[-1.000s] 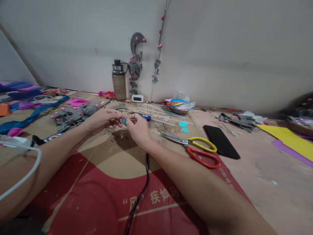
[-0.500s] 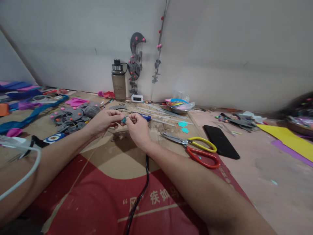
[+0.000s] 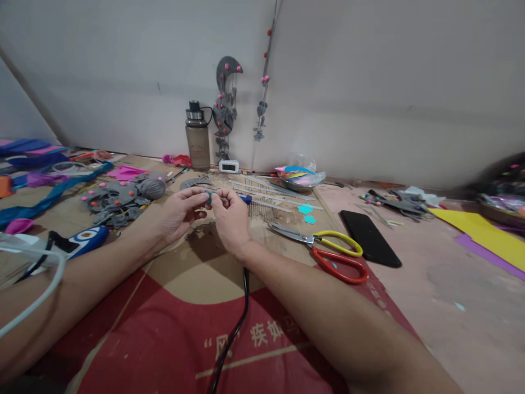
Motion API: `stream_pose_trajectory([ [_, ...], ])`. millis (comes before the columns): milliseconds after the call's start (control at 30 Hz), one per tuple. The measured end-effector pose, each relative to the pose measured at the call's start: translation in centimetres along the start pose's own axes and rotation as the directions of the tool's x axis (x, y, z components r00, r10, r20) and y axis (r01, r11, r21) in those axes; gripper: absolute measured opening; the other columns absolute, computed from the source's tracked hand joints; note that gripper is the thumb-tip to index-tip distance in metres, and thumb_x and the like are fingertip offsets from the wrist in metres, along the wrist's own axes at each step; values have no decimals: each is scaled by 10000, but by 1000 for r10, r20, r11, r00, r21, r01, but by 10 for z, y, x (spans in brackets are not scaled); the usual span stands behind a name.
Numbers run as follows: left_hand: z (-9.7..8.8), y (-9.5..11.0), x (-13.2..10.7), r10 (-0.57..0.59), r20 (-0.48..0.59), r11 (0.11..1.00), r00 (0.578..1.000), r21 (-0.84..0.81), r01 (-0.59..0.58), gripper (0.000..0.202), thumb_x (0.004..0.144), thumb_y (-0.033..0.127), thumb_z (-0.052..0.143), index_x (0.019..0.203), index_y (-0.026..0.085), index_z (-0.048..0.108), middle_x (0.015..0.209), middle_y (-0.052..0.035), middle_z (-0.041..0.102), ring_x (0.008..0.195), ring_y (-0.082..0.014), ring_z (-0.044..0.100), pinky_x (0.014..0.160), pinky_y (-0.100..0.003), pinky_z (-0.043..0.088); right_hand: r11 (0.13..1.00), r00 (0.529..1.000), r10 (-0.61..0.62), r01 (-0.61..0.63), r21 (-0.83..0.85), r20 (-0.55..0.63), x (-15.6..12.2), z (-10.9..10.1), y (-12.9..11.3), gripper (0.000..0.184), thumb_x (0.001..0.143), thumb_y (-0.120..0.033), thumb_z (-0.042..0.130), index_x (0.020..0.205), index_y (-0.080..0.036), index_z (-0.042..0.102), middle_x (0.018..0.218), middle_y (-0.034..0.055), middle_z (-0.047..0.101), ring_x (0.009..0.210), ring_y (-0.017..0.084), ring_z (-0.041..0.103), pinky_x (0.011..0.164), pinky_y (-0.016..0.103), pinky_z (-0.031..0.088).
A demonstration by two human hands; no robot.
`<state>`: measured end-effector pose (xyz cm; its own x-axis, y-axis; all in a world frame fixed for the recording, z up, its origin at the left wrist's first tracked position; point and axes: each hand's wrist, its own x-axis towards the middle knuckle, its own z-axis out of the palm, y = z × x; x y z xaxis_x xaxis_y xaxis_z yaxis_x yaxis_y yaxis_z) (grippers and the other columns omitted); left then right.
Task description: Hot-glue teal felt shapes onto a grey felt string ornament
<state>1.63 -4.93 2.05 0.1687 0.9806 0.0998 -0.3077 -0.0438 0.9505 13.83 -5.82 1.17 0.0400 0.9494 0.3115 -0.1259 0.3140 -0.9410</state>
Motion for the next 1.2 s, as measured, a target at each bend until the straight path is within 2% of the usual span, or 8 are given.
stream_pose_trajectory([
  [200, 1, 3, -2, 81, -43, 995, 996, 57, -79, 171, 642, 281, 728, 743, 180, 633, 738, 16, 602, 676, -92, 548, 569, -195, 402, 985, 993, -121, 121, -121, 13, 0, -1, 5, 202, 788, -383, 531, 824, -184, 521, 687, -25, 515, 591, 97, 455, 561, 231, 368],
  [467, 4, 7, -4, 139, -78, 987, 987, 90, -131, 100, 627, 219, 673, 687, 178, 604, 743, 22, 552, 698, -100, 512, 627, -216, 432, 972, 985, -169, 170, -161, 21, -4, 1, 5, 186, 799, -363, 537, 837, -181, 535, 722, -15, 512, 601, 97, 412, 560, 234, 353],
  [733, 4, 4, -5, 103, -88, 992, 991, 82, -96, 90, 635, 220, 659, 670, 184, 584, 753, 15, 554, 706, -107, 524, 615, -208, 442, 973, 989, -149, 148, -179, 9, -4, 2, 7, 179, 794, -366, 528, 819, -189, 528, 717, -22, 515, 602, 97, 427, 562, 226, 366],
  [900, 6, -3, -5, 26, -10, 999, 1000, -43, -26, 209, 639, 286, 734, 773, 174, 620, 797, 8, 592, 705, -98, 551, 620, -219, 452, 992, 995, -98, 95, -86, -28, -2, 1, 6, 187, 786, -370, 530, 816, -187, 507, 710, -20, 530, 632, 107, 489, 588, 232, 399],
  [1000, 6, -4, -3, 15, -7, 999, 1000, -34, -15, 272, 603, 282, 777, 799, 166, 628, 800, 3, 612, 707, -94, 564, 600, -204, 442, 998, 998, -62, 62, -14, -31, -2, 1, 4, 196, 779, -382, 523, 817, -191, 495, 722, -21, 535, 650, 107, 515, 606, 232, 417],
  [1200, 4, -3, -2, 19, -33, 1000, 999, 25, -18, 271, 621, 271, 773, 817, 157, 625, 702, 11, 593, 590, -78, 546, 471, -179, 370, 999, 999, 17, -16, 44, -31, 2, 0, 11, 212, 750, -396, 548, 787, -191, 515, 671, -41, 487, 563, 83, 414, 526, 215, 357],
])
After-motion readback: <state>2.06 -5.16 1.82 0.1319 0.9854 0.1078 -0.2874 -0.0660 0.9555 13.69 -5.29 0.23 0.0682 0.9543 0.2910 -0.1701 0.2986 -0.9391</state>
